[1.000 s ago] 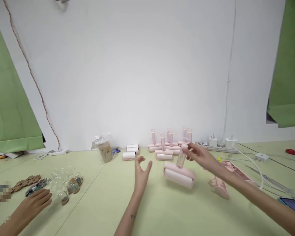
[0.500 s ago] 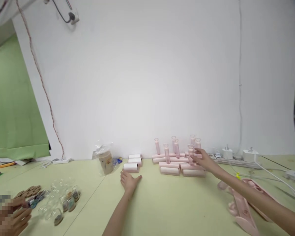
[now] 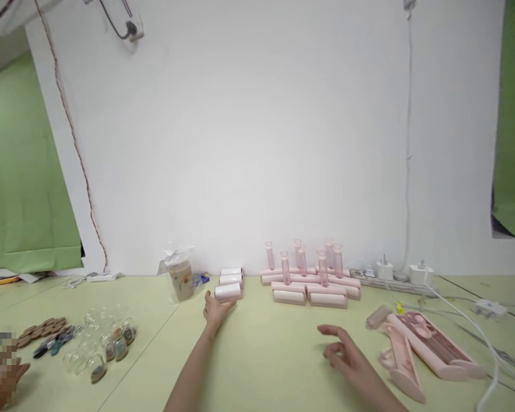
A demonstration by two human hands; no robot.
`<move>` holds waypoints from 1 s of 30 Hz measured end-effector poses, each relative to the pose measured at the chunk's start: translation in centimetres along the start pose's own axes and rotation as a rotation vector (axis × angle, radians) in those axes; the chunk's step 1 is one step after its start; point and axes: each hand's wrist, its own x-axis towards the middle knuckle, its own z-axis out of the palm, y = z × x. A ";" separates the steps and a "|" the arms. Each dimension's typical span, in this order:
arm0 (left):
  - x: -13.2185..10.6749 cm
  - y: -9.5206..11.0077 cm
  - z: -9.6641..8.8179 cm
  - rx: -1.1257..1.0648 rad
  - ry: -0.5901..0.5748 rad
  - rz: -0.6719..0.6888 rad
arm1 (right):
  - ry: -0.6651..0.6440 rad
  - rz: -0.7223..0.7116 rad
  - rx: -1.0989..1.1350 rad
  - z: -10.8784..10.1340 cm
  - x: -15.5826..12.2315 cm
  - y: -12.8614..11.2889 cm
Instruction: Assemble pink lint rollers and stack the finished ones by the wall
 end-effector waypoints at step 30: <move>-15.2 15.3 0.6 0.234 -0.994 0.236 | -0.613 0.741 1.315 -0.3 -2.1 -2.5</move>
